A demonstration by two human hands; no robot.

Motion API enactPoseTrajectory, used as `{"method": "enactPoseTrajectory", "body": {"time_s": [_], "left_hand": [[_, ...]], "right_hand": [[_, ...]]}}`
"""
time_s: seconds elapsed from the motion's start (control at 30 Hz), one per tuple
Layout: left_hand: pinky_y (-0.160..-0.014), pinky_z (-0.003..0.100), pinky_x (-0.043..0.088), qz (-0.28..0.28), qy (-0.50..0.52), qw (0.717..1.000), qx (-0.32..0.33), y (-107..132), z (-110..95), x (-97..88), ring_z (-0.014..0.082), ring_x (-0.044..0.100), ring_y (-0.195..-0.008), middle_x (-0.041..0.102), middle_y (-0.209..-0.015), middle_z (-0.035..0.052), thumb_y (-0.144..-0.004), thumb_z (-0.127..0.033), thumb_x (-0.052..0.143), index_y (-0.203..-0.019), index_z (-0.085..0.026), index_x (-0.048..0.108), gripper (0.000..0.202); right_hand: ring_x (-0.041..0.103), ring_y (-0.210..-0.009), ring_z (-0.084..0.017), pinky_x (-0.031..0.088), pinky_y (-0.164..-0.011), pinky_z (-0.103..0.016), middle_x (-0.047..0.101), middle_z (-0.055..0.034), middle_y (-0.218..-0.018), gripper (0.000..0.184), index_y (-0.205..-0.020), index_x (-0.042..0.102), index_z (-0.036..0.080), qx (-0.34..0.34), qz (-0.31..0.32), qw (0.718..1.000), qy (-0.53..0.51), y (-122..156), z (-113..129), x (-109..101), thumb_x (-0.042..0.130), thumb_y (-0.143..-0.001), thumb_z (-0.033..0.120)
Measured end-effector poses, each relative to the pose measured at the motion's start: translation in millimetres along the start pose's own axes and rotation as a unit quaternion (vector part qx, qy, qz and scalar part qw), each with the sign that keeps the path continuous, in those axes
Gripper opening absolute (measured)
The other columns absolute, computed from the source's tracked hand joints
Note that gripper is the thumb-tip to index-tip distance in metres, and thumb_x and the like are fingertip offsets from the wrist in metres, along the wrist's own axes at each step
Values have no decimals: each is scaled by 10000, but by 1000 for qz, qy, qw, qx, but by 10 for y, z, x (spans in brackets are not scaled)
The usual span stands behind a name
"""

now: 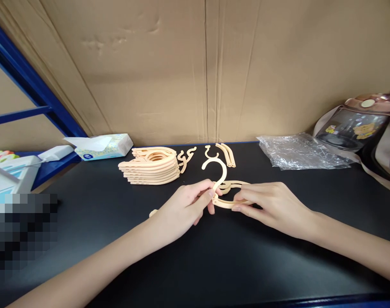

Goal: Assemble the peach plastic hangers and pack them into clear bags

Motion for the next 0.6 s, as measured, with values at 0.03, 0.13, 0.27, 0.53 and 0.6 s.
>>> {"method": "enactPoseTrajectory", "body": {"time_s": [0.03,0.13,0.27,0.53,0.6], "left_hand": [[-479,185,346,-2,9,1000,-2,-8,12,-14,44,424,-468,592,-782,-29,-990,-434,400,-956,-178,591,321],[-414,171,321,5,34,999,-16,-37,71,-34,41,435,-435,598,-768,-17,-963,-484,444,-1027,-179,631,364],[-393,172,392,41,94,993,-54,-57,142,5,100,487,-434,528,-509,-41,-951,-482,478,-1179,-158,636,426],[-447,178,482,87,151,981,-86,-29,143,92,103,538,-524,609,-625,-3,-926,-467,542,-1188,-185,664,404],[-454,175,488,84,154,981,-83,-35,147,92,106,548,-555,608,-657,2,-923,-461,548,-1168,-185,670,388]], "right_hand": [[663,-696,-118,402,-588,-213,704,10,-785,258,-829,652,198,0,2,1000,0,2,-7,-3,493,-982,332],[676,-764,-120,430,-628,-217,718,4,-875,216,-900,674,213,-2,3,1000,-6,7,-18,-26,497,-981,306],[669,-773,-114,435,-645,-224,712,15,-871,214,-943,689,232,-21,-5,1000,12,11,16,-54,486,-987,283],[624,-747,-119,425,-643,-234,683,5,-863,235,-957,687,224,13,17,1000,-6,3,-35,-21,483,-990,337],[625,-746,-118,421,-637,-231,685,6,-868,227,-944,683,224,21,17,1000,-14,-3,-35,-24,491,-987,336]]}}
Point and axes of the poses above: each hand's wrist, its own y-axis away from the middle knuckle, its own x-axis out of the palm, z = x × y, the point moved 10 cm from there along -y, towards the middle knuckle
